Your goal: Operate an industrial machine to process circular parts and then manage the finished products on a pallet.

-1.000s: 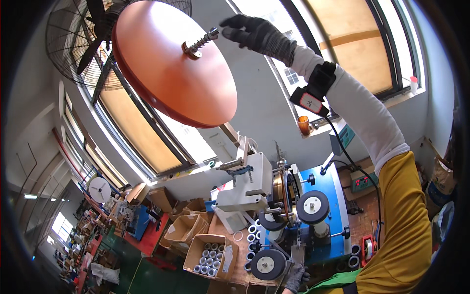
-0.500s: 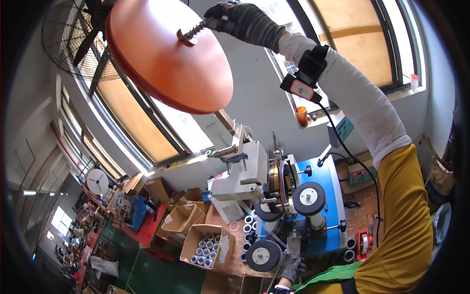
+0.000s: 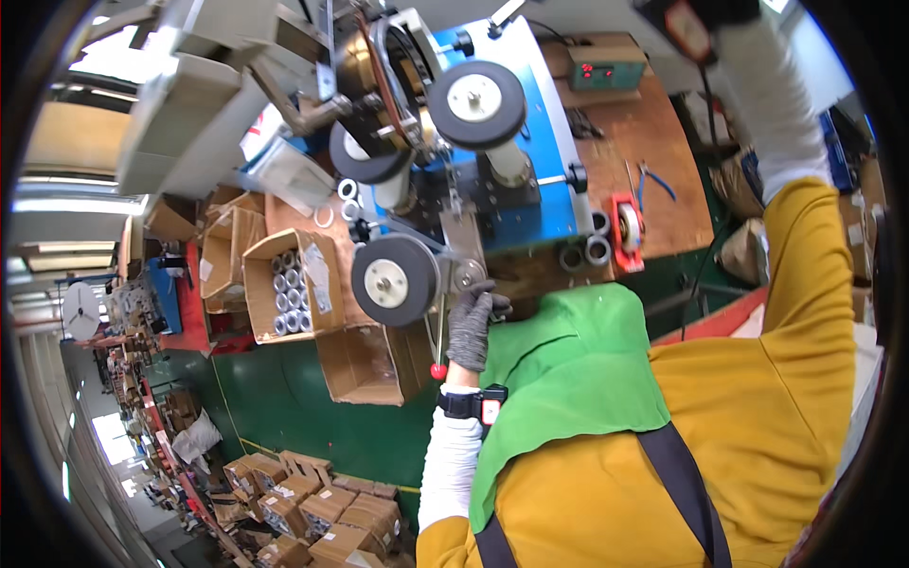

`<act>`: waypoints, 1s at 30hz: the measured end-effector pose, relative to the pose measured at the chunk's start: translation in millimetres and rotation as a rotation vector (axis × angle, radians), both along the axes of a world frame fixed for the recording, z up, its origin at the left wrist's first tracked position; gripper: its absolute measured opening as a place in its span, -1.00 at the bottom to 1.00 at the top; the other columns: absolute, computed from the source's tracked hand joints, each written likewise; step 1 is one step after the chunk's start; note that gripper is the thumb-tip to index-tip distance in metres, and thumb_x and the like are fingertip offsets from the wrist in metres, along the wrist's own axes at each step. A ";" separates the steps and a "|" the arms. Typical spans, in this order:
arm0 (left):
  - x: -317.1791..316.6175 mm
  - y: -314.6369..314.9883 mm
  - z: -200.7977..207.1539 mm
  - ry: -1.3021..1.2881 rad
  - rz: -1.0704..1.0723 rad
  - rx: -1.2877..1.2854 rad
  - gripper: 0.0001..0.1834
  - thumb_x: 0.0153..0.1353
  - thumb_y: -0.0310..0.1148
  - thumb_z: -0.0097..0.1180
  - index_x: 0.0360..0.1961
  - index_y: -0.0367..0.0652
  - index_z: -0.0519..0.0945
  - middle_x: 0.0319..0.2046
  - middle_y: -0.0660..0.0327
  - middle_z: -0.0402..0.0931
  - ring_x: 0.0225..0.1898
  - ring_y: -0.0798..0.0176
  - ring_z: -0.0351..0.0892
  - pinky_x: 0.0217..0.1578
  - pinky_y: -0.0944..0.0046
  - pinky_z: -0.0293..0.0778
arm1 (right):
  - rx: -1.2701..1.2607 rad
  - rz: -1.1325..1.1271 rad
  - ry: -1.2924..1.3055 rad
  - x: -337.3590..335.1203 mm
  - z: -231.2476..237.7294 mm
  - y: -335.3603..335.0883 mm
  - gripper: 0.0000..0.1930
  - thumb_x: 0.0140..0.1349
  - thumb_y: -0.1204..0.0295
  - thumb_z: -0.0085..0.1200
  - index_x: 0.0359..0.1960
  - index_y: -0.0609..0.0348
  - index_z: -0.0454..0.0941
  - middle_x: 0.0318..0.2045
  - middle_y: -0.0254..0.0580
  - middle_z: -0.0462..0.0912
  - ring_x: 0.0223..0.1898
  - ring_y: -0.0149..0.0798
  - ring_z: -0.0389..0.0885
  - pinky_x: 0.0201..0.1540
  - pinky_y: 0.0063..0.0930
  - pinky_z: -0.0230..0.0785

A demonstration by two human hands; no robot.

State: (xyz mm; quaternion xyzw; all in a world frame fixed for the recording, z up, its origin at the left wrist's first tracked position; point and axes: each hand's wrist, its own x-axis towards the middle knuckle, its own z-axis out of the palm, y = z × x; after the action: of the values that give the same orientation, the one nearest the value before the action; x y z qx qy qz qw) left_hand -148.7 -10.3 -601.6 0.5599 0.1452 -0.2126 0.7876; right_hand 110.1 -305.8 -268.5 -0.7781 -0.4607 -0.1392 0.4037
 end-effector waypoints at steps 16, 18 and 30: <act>-65.5 87.3 45.1 0.029 -0.197 0.075 -0.65 0.13 -0.43 0.01 -0.06 -0.35 0.35 -0.39 0.09 0.53 -0.32 0.25 0.50 -0.20 0.32 0.40 | -0.731 -0.674 1.143 -249.4 -549.2 161.2 -0.48 0.05 0.05 -0.05 0.02 0.01 0.37 -0.06 -0.01 0.47 0.03 -0.08 0.39 0.06 -0.26 0.22; -72.1 96.6 29.7 0.098 -0.168 0.068 -0.60 0.11 -0.40 0.06 -0.05 -0.35 0.34 -0.36 0.07 0.52 -0.30 0.21 0.50 -0.19 0.27 0.41 | -0.924 -0.743 0.960 -240.1 -577.1 182.9 -0.46 0.10 0.02 -0.12 0.08 -0.02 0.28 -0.03 -0.08 0.46 0.02 -0.10 0.42 -0.03 -0.19 0.32; -80.1 122.3 -10.0 0.182 -0.076 -0.285 -0.57 0.13 -0.43 0.01 0.01 -0.37 0.27 -0.21 0.02 0.48 -0.13 0.15 0.47 -0.04 0.25 0.35 | -0.561 -0.980 1.081 -270.6 -559.5 180.2 -0.70 -0.01 0.33 0.00 -0.22 0.17 0.48 -0.27 -0.05 0.58 -0.21 -0.06 0.56 -0.30 -0.29 0.45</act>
State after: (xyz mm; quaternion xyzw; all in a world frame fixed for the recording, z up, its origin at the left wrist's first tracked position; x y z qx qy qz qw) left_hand -228.8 112.1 -611.5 0.4261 0.1633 -0.3104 0.8339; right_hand -160.5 -125.6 -828.0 -0.9256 0.1782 0.2182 0.2527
